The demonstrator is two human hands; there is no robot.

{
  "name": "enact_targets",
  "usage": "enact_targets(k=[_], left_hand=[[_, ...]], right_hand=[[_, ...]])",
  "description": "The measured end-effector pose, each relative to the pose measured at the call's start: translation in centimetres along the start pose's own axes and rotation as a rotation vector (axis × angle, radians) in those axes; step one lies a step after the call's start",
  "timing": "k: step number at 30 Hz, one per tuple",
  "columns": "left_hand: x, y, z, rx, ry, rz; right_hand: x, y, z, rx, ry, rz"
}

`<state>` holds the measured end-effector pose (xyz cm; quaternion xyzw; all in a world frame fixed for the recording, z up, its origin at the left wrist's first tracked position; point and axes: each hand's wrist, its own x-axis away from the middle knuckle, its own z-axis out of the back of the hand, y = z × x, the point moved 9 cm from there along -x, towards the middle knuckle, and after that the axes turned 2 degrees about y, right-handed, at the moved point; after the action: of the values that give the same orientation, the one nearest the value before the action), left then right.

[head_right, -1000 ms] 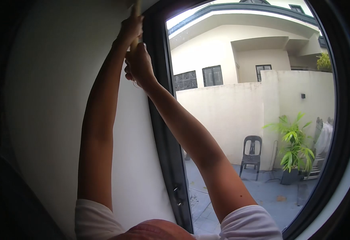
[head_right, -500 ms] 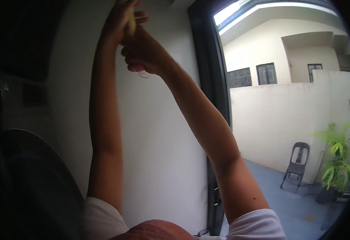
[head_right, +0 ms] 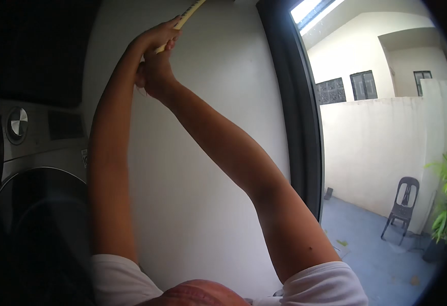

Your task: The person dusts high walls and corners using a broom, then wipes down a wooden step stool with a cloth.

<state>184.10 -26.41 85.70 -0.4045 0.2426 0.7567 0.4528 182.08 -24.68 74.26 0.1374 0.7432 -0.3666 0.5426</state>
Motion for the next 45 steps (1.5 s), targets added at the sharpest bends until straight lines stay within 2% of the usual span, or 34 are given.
enact_targets(k=[3, 4, 6, 9, 10, 13, 14, 17, 20, 22, 23, 24, 26, 29, 30, 32, 34, 36, 38, 39, 40, 41, 44, 45], left_hand=[[2.0, -2.0, 2.0, -0.063, 0.222, 0.069], [2.5, -3.8, 3.7, -0.127, 0.381, 0.183], [2.2, -4.8, 4.9, -0.417, 0.457, 0.217], [-0.5, -4.1, 3.7, -1.071, 0.217, -0.041], [-1.5, -4.0, 3.1, -1.286, 0.13, -0.132], [-5.0, -2.6, 2.4, -0.705, 0.186, 0.128], [-3.9, -3.4, 1.9, 0.114, 0.37, 0.391], [-6.5, 2.2, -2.2, -0.262, 0.098, 0.014], [-4.9, 1.4, -1.6, -0.152, 0.162, 0.034], [-2.8, -0.4, 0.9, -0.187, 0.46, 0.173], [-2.6, -0.7, 1.4, -0.247, 0.485, 0.218], [-2.4, -1.1, 1.8, -0.306, 0.507, 0.264], [-3.1, -1.7, 1.0, -0.493, 0.3, 0.322], [-5.3, -3.9, -0.2, -0.699, 0.002, 0.382], [-6.8, -5.3, -0.5, -0.725, -0.079, 0.389], [-5.5, -4.0, -1.3, -0.607, -0.032, 0.374], [-0.8, 0.3, -3.0, -0.355, 0.104, 0.343], [5.0, 3.5, -6.7, -0.168, 0.133, 0.375], [11.4, 3.9, -12.0, -0.092, 0.141, 0.552], [15.0, 5.6, -14.6, -0.119, 0.103, 0.528], [18.6, 7.3, -17.1, -0.145, 0.067, 0.503], [21.0, 9.3, -19.5, -0.257, 0.029, 0.357], [23.7, 13.2, -22.1, -0.062, 0.138, 0.259], [22.5, 14.1, -22.3, 0.009, 0.201, 0.26]], right_hand=[[1.8, 0.8, -0.6, 0.175, -0.171, -0.135], [1.7, 1.1, -0.5, 0.23, -0.2, -0.196], [0.9, 1.1, 0.2, 0.334, -0.25, -0.319], [-2.1, -2.4, 2.0, 1.019, -0.308, -0.049], [-2.1, -2.9, 3.1, 0.734, -0.114, -0.243], [-2.2, -4.8, 5.1, 0.439, -0.015, -0.106], [-1.6, -5.4, 5.2, 0.347, 0.004, -0.078], [-0.5, -5.6, 4.2, 0.113, 0.019, -0.009], [0.8, -5.4, 4.3, 0.262, 0.013, -0.03], [0.2, -4.5, 4.6, 0.436, -0.147, -0.163], [0.1, -4.5, 4.4, 0.522, -0.225, -0.225], [-0.5, -5.3, 5.0, 0.614, -0.193, -0.213], [-1.0, -6.6, 5.6, 0.808, -0.124, -0.205], [-1.6, -5.6, 7.3, 0.645, -0.012, -0.245], [0.5, -6.0, 6.5, 0.569, -0.024, -0.176], [1.7, -4.9, 6.2, 0.316, 0.01, -0.187], [4.9, -4.0, 5.5, 0.111, 0.072, -0.204], [10.0, -3.0, 5.0, -0.059, 0.063, -0.161], [18.3, -1.7, 5.2, -0.067, 0.154, -0.152], [22.7, -1.1, 5.6, -0.036, 0.257, -0.199], [26.9, -0.1, 5.5, -0.131, 0.257, -0.316], [30.9, -0.1, 5.6, -0.101, 0.326, -0.425], [35.7, -2.2, 8.6, -0.066, 0.448, -0.603], [35.3, -4.4, 10.0, 0.01, 0.468, -0.575]])
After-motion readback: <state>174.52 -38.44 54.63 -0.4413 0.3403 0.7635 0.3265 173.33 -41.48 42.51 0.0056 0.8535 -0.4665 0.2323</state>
